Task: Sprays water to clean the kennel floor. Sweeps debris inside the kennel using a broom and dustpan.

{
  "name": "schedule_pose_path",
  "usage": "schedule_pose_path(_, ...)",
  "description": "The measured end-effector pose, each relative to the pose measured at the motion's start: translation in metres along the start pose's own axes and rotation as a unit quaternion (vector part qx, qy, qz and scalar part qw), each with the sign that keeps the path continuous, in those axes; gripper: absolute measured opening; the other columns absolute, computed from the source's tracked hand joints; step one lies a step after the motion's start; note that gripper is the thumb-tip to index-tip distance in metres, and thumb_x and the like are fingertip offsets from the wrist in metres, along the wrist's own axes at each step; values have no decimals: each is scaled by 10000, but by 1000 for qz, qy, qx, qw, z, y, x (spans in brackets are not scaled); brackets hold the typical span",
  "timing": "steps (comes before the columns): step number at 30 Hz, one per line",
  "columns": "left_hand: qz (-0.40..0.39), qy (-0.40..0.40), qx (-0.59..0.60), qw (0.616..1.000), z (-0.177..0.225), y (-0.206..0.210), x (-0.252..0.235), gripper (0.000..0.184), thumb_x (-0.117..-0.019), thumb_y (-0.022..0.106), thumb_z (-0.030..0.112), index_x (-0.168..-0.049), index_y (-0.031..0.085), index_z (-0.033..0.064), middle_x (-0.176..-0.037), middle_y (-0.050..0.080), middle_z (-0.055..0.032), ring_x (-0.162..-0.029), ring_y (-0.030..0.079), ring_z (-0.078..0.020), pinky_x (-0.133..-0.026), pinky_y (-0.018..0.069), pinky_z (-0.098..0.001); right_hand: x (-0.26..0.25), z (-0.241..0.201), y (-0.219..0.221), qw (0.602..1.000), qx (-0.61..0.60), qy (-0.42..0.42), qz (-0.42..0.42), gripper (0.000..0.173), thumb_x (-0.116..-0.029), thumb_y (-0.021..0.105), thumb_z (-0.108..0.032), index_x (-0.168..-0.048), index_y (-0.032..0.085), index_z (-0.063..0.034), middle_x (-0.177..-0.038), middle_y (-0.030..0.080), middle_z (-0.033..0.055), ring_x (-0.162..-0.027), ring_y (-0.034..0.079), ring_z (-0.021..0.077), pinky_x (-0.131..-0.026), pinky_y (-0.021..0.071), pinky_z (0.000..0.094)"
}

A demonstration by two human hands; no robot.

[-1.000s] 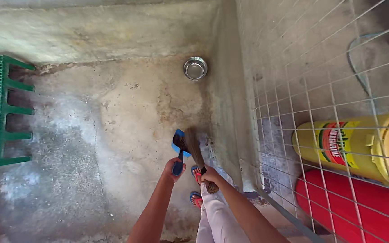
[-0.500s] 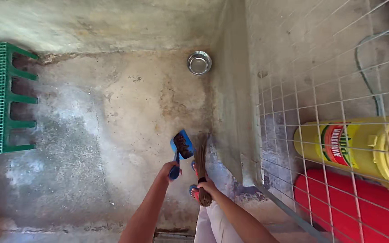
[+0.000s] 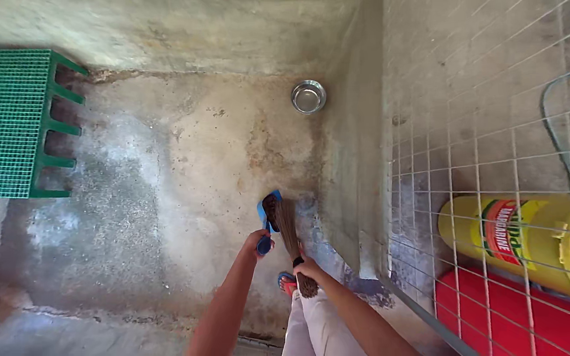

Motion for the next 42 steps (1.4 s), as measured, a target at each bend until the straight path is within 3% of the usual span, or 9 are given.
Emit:
schedule_pose_path(8, -44, -9, -24, 999, 1, -42, 7, 193, -1053, 326, 119, -985, 485, 34, -631, 561, -72, -434, 542, -103, -393, 453, -192, 33, -47, -81, 993, 77, 0, 94, 959, -848, 794, -122, -1626, 238, -58, -1452, 528, 287, -1355, 517, 416, -1125, 407, 579)
schedule_pose_path(16, -67, 25, 50, 996, -17, -61, 11, 183, -1032, 318, 88, -975, 484, 35, -646, 567, -71, -452, 550, -99, -407, 458, -186, 18, -46, -17, 983, 173, -25, -48, 884, -833, 815, -134, -1573, 348, -10, -1559, 415, 275, -1452, 412, 389, -1188, 341, 553)
schedule_pose_path(19, -109, 46, 60, 991, -57, -98, 22, 218, -1016, 287, 60, -1093, 490, 30, -779, 600, -69, -515, 559, -74, -437, 457, -172, 98, -47, -65, 1000, 8, -20, -21, 593, -960, 695, -98, -1497, 463, -1, -1364, 596, 262, -1235, 602, 347, -1077, 462, 496)
schedule_pose_path(22, -149, 85, 115, 978, -97, -113, 47, 273, -968, 315, 14, -1202, 451, 54, -899, 615, -72, -576, 586, -69, -471, 479, -171, 152, -30, -82, 981, -194, 24, 9, 284, -1080, 456, -207, -1237, 538, 15, -890, 677, 145, -742, 688, 222, -679, 588, 369)
schedule_pose_path(26, -202, 155, 187, 949, -126, -88, 107, 328, -892, 388, 25, -1208, 464, 71, -871, 626, -43, -600, 609, -71, -494, 514, -189, 172, -66, -34, 965, -261, -14, 6, 357, -1037, 479, -265, -1277, 536, -8, -1046, 648, 157, -903, 650, 240, -777, 560, 449)
schedule_pose_path(29, -254, 201, 244, 914, -146, -61, 154, 429, -856, 444, 20, -1277, 437, 104, -937, 638, -42, -676, 631, -94, -580, 544, -231, 168, -118, 28, 958, -285, 5, -8, 661, -1024, 450, -472, -1534, 347, -64, -1501, 435, 286, -1286, 504, 457, -954, 444, 687)
schedule_pose_path(33, -292, 256, 219, 895, -138, -62, 191, 430, -951, 459, 144, -1379, 421, 131, -977, 673, -30, -797, 677, -113, -706, 578, -258, 176, -182, 87, 950, -299, -93, -8, 402, -1049, 404, -410, -1265, 490, -82, -1027, 601, 129, -811, 620, 223, -667, 545, 424)
schedule_pose_path(38, 37, 191, -85, 977, -150, -252, 210, 573, -1109, 393, 431, -1491, 482, 15, -1444, 552, -254, -1343, 523, -420, -1106, 383, -628, 179, -250, 106, 963, -154, -220, 17, 323, -1045, 410, -270, -1176, 530, -1, -976, 577, 117, -844, 585, 182, -740, 519, 410)
schedule_pose_path(42, 480, -110, -230, 839, -314, -477, 276, 534, -955, 681, 256, -1264, 591, -170, -1399, 504, -394, -1371, 427, -550, -1156, 218, -738, 173, -304, 101, 966, -58, -253, 5, 316, -1034, 343, -302, -1020, 540, -55, -753, 600, 50, -607, 614, 140, -516, 531, 341)
Point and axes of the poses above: each hand's wrist, its own x-axis away from the middle knuckle, its own y-axis out of the palm, z = x × y, the point moved 5 cm from there along -x, towards the middle knuckle
